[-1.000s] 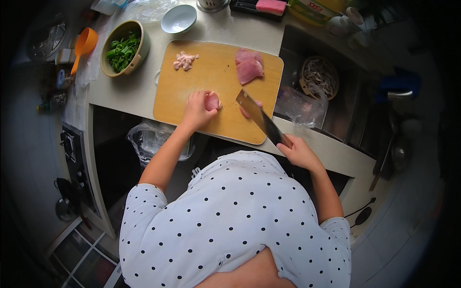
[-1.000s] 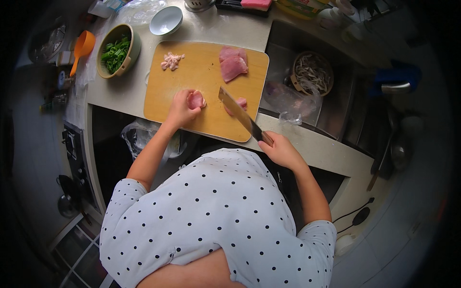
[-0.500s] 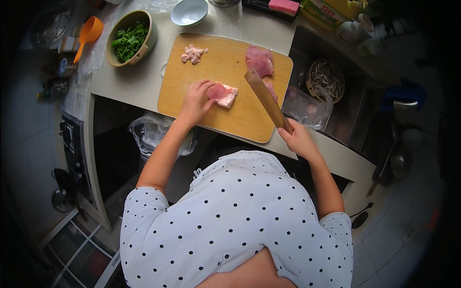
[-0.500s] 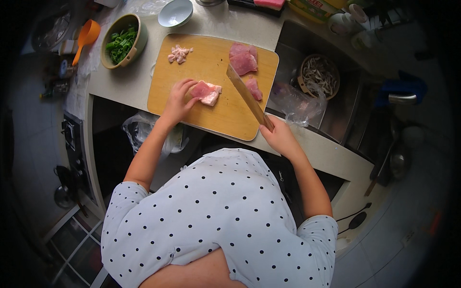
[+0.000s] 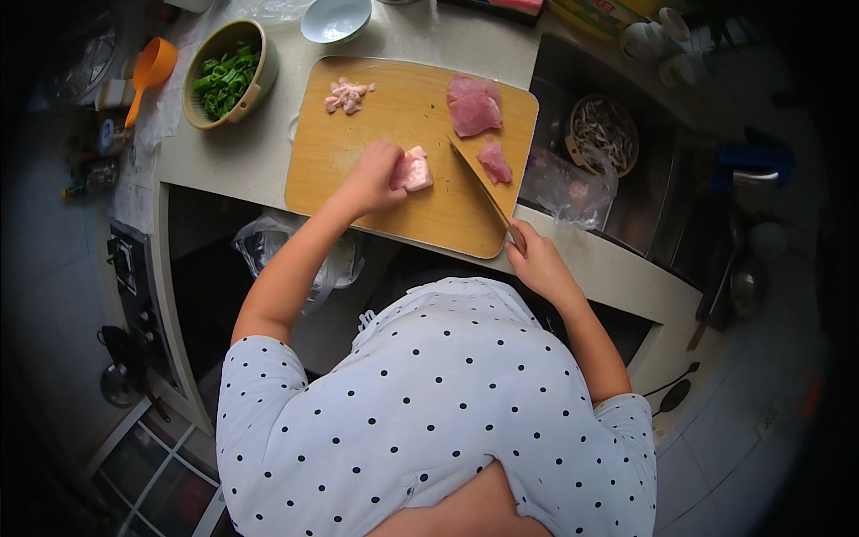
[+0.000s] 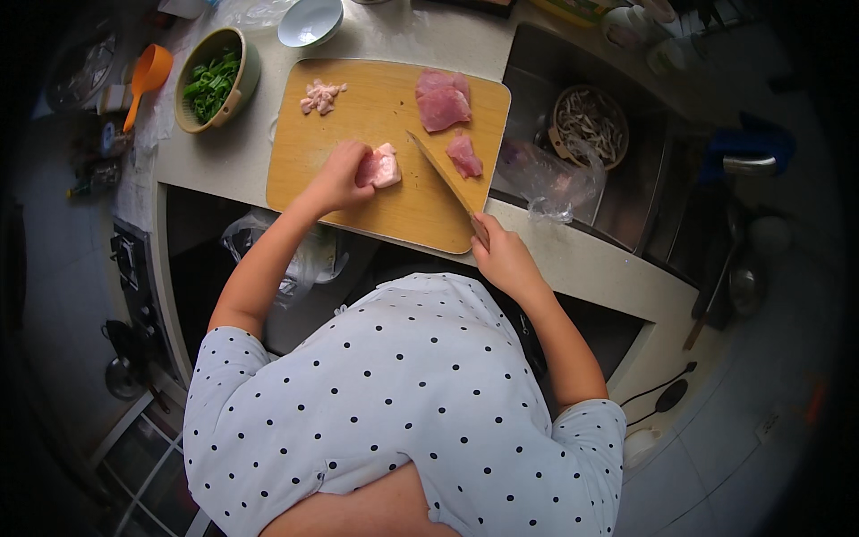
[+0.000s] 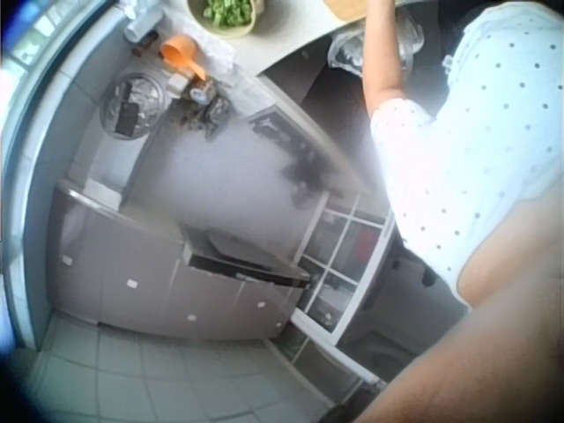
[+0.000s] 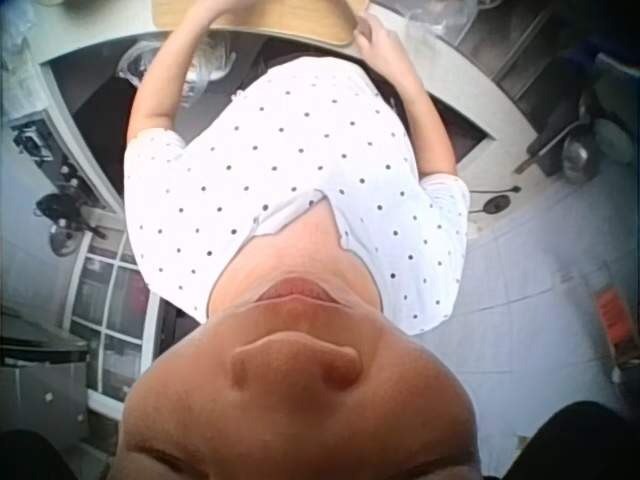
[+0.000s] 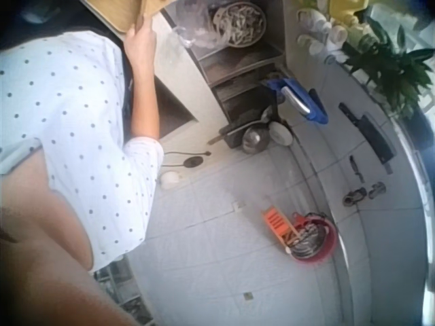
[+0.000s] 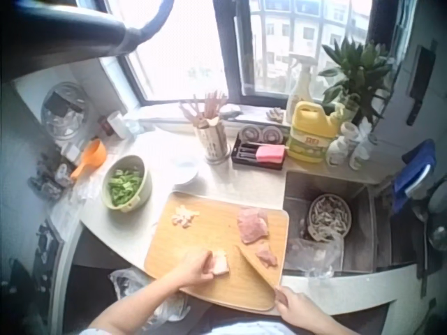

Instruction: The person unpacks raw pork from a plastic bag and places it on a wooden cutting board. Using a cleaver, they slice the meat into smaller pieces and strips, occasionally moving the cut pieces aside to clear space. The person continues cutting until a pile of sliced meat is formed on the board.

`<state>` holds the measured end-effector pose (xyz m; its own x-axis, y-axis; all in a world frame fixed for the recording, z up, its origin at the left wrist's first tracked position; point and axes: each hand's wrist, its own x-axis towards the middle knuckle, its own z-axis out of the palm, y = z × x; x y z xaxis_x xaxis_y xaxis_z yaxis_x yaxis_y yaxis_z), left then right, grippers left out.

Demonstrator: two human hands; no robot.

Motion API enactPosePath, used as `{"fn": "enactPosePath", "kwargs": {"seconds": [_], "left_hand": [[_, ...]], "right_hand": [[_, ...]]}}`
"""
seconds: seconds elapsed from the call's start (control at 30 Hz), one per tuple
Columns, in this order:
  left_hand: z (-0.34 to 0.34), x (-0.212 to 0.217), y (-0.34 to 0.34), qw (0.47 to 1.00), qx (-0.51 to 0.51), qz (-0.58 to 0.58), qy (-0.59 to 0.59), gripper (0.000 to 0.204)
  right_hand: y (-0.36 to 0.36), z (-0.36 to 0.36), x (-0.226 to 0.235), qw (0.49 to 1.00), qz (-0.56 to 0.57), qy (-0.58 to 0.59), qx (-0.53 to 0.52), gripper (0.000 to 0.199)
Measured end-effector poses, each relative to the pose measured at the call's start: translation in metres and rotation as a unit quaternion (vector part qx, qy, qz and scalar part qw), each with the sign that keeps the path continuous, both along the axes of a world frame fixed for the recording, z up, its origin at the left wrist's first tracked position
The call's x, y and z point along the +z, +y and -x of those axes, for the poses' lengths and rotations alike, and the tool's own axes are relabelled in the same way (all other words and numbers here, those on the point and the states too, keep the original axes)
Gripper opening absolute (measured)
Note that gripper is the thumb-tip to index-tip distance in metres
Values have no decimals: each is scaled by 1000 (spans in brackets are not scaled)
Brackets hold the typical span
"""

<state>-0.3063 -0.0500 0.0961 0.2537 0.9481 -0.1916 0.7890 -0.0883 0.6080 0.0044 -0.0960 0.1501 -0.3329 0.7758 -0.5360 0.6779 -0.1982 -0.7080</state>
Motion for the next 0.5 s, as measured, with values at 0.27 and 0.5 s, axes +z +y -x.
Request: {"fn": "enactPosePath", "kwargs": {"seconds": [0.27,0.5], "left_hand": [[-19,13,-19,999,-9,-35,38,64],[-71,-6,-37,980,-31,-126,151,72]], "right_hand": [[4,0,4,999,28,13,-12,38],[6,-3,-1,999,33,6,-14,37]]}}
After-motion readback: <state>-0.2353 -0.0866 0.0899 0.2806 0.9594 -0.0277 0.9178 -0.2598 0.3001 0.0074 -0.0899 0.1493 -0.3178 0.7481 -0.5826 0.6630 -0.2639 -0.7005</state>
